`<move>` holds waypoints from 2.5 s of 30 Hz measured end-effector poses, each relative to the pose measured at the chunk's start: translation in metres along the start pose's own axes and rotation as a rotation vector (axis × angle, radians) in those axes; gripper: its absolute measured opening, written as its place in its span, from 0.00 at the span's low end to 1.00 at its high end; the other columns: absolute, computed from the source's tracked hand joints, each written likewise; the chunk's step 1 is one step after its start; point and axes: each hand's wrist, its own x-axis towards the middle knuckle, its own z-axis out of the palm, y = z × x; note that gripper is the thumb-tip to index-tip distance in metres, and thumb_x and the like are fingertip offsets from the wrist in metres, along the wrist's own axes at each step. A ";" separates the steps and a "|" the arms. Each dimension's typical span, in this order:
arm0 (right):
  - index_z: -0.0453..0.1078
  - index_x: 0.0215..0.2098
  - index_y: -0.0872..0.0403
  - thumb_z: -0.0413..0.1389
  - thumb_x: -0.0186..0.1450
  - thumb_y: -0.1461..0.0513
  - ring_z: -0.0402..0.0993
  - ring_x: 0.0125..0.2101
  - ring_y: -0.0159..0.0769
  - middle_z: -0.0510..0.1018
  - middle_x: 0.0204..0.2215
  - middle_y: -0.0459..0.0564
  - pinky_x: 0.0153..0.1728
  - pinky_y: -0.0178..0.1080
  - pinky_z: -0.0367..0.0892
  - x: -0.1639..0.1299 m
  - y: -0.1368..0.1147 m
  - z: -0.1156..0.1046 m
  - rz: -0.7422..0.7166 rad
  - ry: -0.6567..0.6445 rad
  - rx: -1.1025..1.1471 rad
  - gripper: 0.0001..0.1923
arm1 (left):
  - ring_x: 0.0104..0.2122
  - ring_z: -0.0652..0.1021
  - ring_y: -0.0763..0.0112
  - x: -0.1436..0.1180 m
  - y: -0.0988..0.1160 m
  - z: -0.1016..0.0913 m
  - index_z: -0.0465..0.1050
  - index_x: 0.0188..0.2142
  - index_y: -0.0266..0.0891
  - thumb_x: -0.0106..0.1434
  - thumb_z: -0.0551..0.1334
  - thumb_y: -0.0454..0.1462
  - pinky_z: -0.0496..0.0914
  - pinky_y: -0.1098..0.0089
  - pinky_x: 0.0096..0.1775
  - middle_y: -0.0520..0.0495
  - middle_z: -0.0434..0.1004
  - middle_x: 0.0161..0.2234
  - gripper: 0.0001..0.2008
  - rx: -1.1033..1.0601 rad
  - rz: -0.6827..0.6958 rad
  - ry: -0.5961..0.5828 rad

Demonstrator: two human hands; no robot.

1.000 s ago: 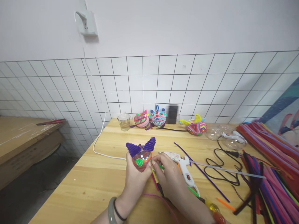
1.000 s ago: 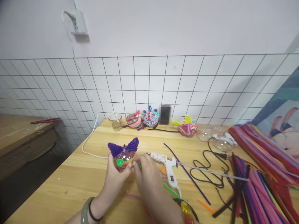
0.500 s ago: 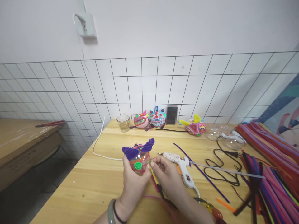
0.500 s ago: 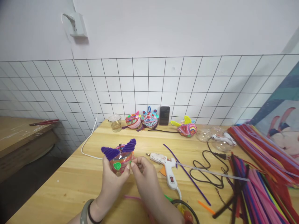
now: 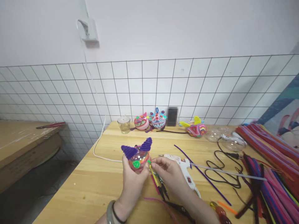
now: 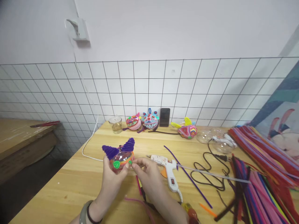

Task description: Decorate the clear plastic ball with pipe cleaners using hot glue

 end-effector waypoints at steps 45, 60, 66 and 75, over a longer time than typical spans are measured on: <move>0.68 0.23 0.53 0.43 0.69 0.53 0.71 0.22 0.38 0.77 0.20 0.52 0.24 0.36 0.58 0.055 0.010 -0.120 -0.002 -0.134 -1.142 0.23 | 0.34 0.79 0.70 0.059 -0.024 -0.033 0.67 0.40 0.42 0.50 0.70 0.47 0.74 0.66 0.37 0.51 0.77 0.37 0.22 -0.514 -0.132 0.192; 0.56 0.10 0.50 0.58 0.52 0.49 0.57 0.14 0.31 0.60 0.08 0.40 0.20 0.35 0.48 0.005 0.075 -0.123 0.333 0.028 -0.782 0.22 | 0.39 0.79 0.68 0.048 -0.021 -0.029 0.70 0.42 0.41 0.51 0.71 0.36 0.73 0.65 0.43 0.48 0.79 0.41 0.20 -0.601 -0.184 -0.066; 0.61 0.20 0.51 0.58 0.51 0.47 0.54 0.15 0.29 0.61 0.13 0.39 0.18 0.32 0.49 -0.003 0.075 -0.124 0.500 0.177 -0.209 0.19 | 0.42 0.79 0.67 0.046 -0.020 -0.028 0.70 0.42 0.41 0.52 0.70 0.34 0.71 0.62 0.49 0.48 0.80 0.40 0.18 -0.610 -0.138 -0.118; 0.63 0.27 0.52 0.64 0.51 0.50 0.56 0.17 0.28 0.60 0.16 0.39 0.20 0.31 0.55 -0.020 0.040 -0.089 0.288 0.132 0.404 0.18 | 0.46 0.77 0.63 0.041 -0.020 -0.024 0.70 0.44 0.42 0.51 0.70 0.34 0.69 0.60 0.50 0.46 0.79 0.43 0.20 -0.562 -0.112 -0.163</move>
